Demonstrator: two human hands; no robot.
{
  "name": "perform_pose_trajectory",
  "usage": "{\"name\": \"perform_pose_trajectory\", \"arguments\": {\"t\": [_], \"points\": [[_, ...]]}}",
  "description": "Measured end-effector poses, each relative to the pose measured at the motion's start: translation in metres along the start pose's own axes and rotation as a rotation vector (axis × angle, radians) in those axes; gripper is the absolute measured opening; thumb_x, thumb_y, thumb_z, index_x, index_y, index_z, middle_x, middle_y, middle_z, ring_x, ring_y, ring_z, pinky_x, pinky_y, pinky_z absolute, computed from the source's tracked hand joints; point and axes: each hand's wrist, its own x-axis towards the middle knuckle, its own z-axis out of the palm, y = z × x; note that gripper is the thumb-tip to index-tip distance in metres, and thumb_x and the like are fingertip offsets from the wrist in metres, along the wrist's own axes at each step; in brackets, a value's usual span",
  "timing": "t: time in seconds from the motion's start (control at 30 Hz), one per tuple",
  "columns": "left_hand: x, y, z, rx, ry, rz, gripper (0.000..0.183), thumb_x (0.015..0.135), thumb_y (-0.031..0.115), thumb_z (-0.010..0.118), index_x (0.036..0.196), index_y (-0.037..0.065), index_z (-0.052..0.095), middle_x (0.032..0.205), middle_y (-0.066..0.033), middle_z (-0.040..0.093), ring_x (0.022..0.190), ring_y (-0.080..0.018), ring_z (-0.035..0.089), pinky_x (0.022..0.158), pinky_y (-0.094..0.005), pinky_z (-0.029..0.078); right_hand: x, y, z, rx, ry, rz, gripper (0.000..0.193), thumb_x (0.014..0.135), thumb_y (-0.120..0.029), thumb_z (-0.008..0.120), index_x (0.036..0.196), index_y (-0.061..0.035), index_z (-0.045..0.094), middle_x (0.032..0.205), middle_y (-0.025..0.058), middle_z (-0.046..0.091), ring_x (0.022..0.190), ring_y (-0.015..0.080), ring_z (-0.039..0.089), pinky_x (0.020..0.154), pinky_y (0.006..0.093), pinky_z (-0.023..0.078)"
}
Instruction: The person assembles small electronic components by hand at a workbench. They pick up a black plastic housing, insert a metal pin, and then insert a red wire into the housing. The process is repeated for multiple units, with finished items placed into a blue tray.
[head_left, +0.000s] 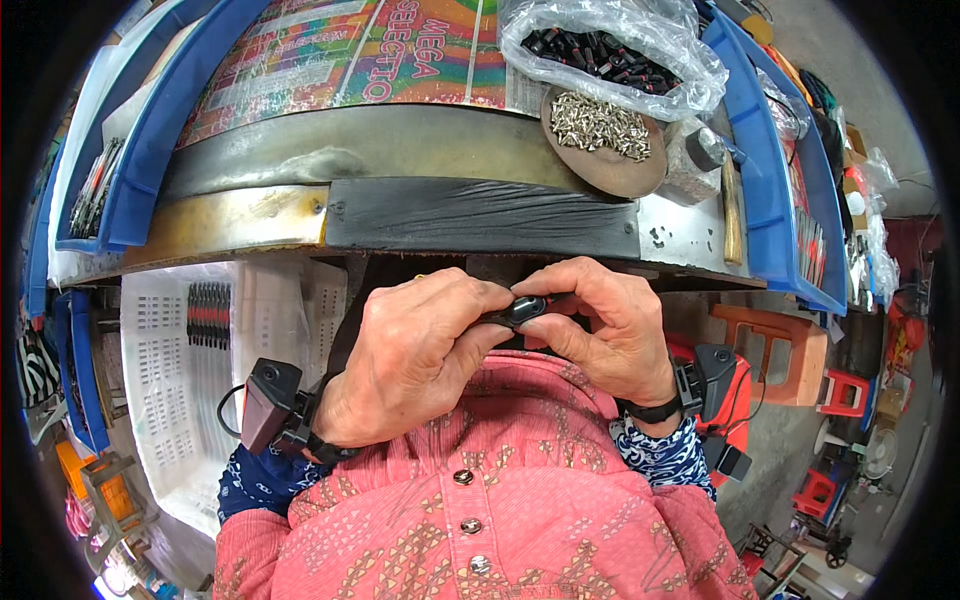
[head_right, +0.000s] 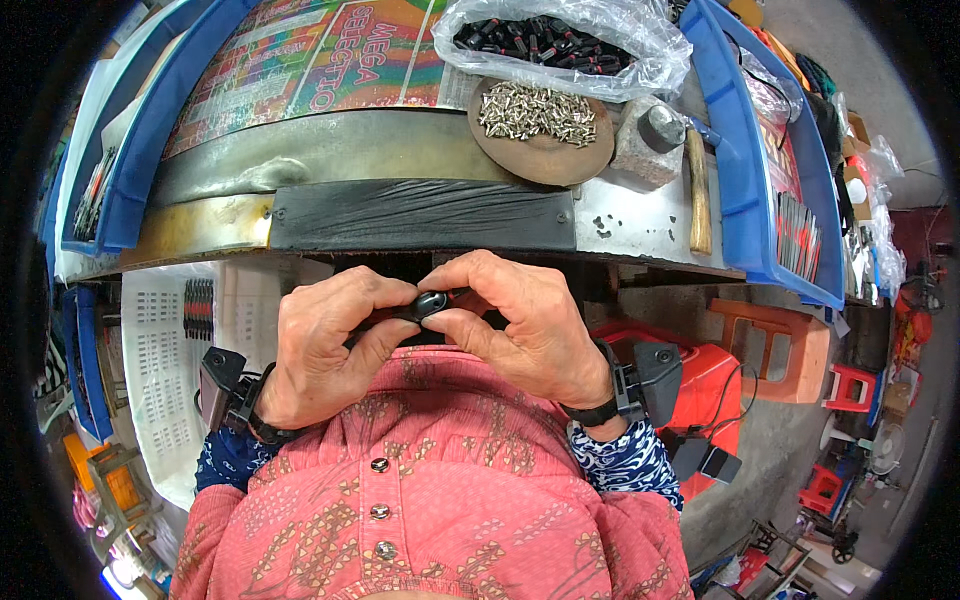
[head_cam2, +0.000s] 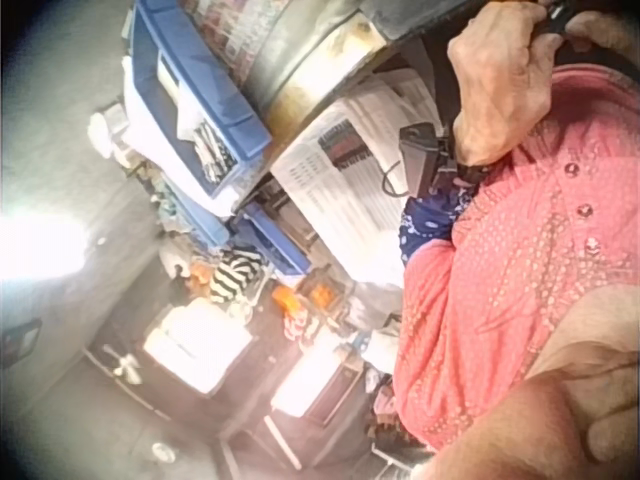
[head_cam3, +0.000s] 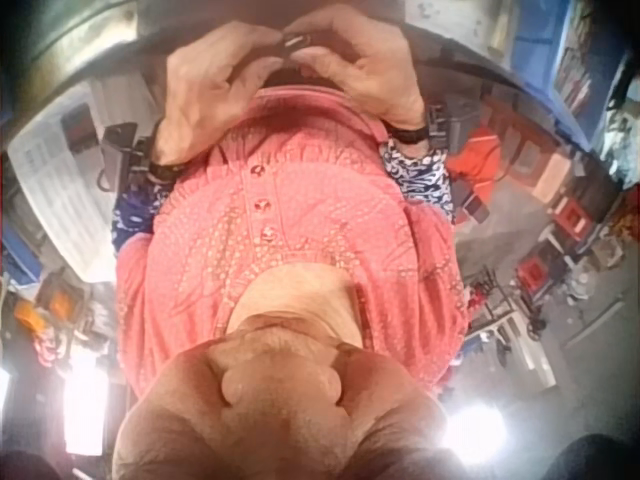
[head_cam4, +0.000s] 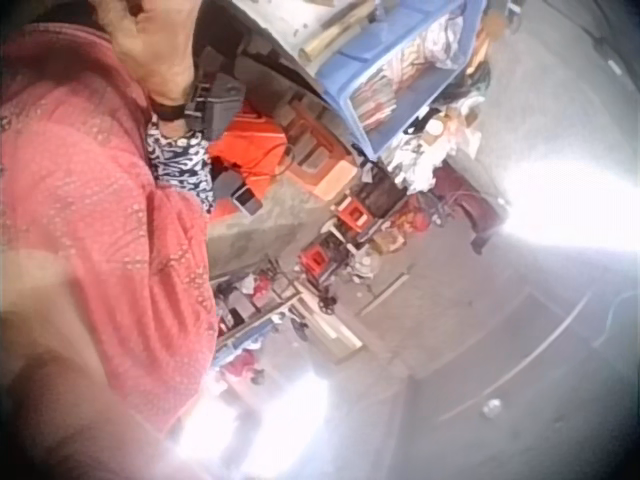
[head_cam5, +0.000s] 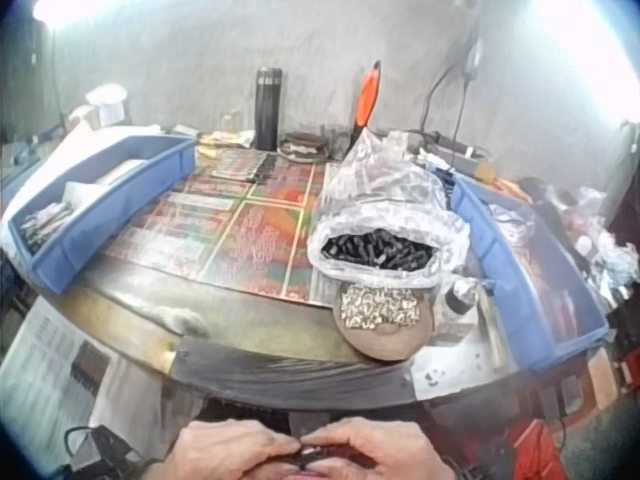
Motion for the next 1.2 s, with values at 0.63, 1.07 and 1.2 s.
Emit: {"name": "perform_pose_trajectory", "arguments": {"t": [0.63,1.07,1.2], "points": [[-0.013,-0.006,0.004,0.084,0.013,-0.028,0.025,0.070,0.002,0.077,0.093,0.002,0.065,0.078,-0.0114,0.064,0.065,-0.0278,0.064,0.056,-0.0350,0.050,-0.017,0.007,0.018,-0.002,0.088,0.019,0.024,0.085,-0.006,0.074,0.103,0.0086,0.066,0.094,0.0127,0.069,0.075,0.0169,0.071,0.068,0.0248,0.059],[-0.017,-0.011,0.008,0.071,0.038,0.049,0.023,0.070,0.004,0.076,0.089,0.002,0.064,0.070,-0.0109,0.058,0.060,-0.0290,0.059,0.054,-0.0374,0.046,-0.015,0.008,0.012,-0.057,0.011,-0.059,0.019,0.084,-0.004,0.073,0.100,0.0053,0.069,0.084,0.0129,0.071,0.068,0.0185,0.072,0.061,0.0253,0.055],[-0.017,-0.009,0.002,0.110,-0.023,0.026,0.026,0.068,0.004,0.079,0.092,0.003,0.067,0.079,-0.0103,0.067,0.065,-0.0252,0.066,0.056,-0.0330,0.051,-0.012,0.008,0.010,-0.044,-0.027,-0.042,0.019,0.085,-0.005,0.073,0.099,0.0057,0.069,0.083,0.0125,0.071,0.068,0.0184,0.072,0.061,0.0255,0.055]]}}
